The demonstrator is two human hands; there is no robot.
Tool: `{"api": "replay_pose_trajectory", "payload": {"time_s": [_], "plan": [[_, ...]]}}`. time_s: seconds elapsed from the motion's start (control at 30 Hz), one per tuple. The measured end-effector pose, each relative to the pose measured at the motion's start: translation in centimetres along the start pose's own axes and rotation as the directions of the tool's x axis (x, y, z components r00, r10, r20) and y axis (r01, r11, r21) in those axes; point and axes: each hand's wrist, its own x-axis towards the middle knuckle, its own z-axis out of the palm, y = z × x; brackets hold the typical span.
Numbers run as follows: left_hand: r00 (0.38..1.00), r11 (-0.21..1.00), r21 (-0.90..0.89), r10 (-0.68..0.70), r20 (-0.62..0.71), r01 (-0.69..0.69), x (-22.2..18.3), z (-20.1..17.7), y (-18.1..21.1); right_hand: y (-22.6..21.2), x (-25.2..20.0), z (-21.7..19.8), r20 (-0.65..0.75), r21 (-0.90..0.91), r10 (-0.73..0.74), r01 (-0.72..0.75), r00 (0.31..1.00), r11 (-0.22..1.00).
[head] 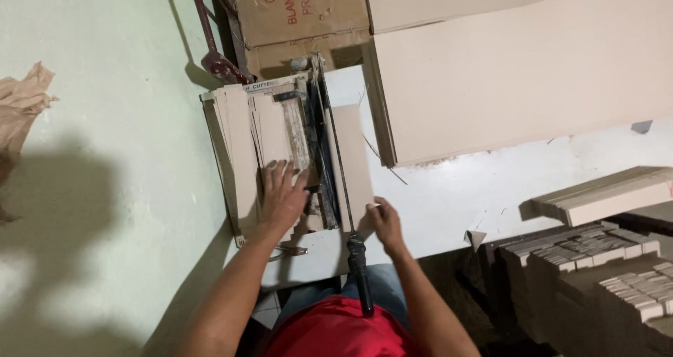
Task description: Using a manual lever-action paper cutter to trim and cut cardboard sheets into smaller pieces.
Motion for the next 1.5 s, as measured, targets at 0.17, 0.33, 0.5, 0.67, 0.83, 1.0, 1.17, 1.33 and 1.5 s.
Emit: {"api": "replay_pose_trajectory", "payload": {"time_s": [0.17,0.33,0.5,0.67,0.83,1.0,1.17,1.33,1.5], "plan": [[0.936,0.949,-0.226,-0.140,0.324,0.220,2.4,-2.3,3.8,-0.4,4.4,2.8,-0.024,-0.383,-0.035,0.024,0.999,0.923],[0.891,0.950,-0.206,-0.126,0.436,0.235,5.4,0.7,4.6,-0.7,6.5,2.6,-0.030,-0.342,-0.083,0.068,0.996,0.937],[0.885,0.972,-0.042,-0.191,0.424,0.230,6.1,5.0,5.0,-2.1,6.1,1.6,0.011,-0.381,-0.097,0.094,0.995,0.920],[0.889,0.939,0.208,-0.331,0.315,0.276,5.6,4.9,6.9,-13.1,-5.8,-1.6,0.088,-0.714,-0.056,0.102,0.995,0.693],[0.824,0.950,0.221,-0.301,0.481,0.219,7.5,7.0,5.9,-8.9,-13.2,1.5,0.176,-0.827,0.028,0.132,0.984,0.546],[0.817,0.972,0.083,-0.229,0.529,0.218,7.2,2.9,6.4,4.0,-8.7,5.0,0.101,-0.778,-0.271,0.246,0.957,0.578],[0.876,0.963,-0.054,-0.216,0.431,0.265,6.2,3.4,6.3,5.8,-7.5,4.0,0.163,-0.662,-0.115,0.195,0.980,0.724],[0.881,1.000,0.006,0.021,0.472,-0.027,4.6,-5.3,7.6,-12.5,-15.1,-1.5,0.229,-0.526,0.050,0.080,0.972,0.847],[0.930,0.369,0.871,0.295,0.220,-0.323,3.9,2.8,6.7,-9.0,-6.4,-2.0,0.310,-0.674,0.065,0.171,0.948,0.719]]}}
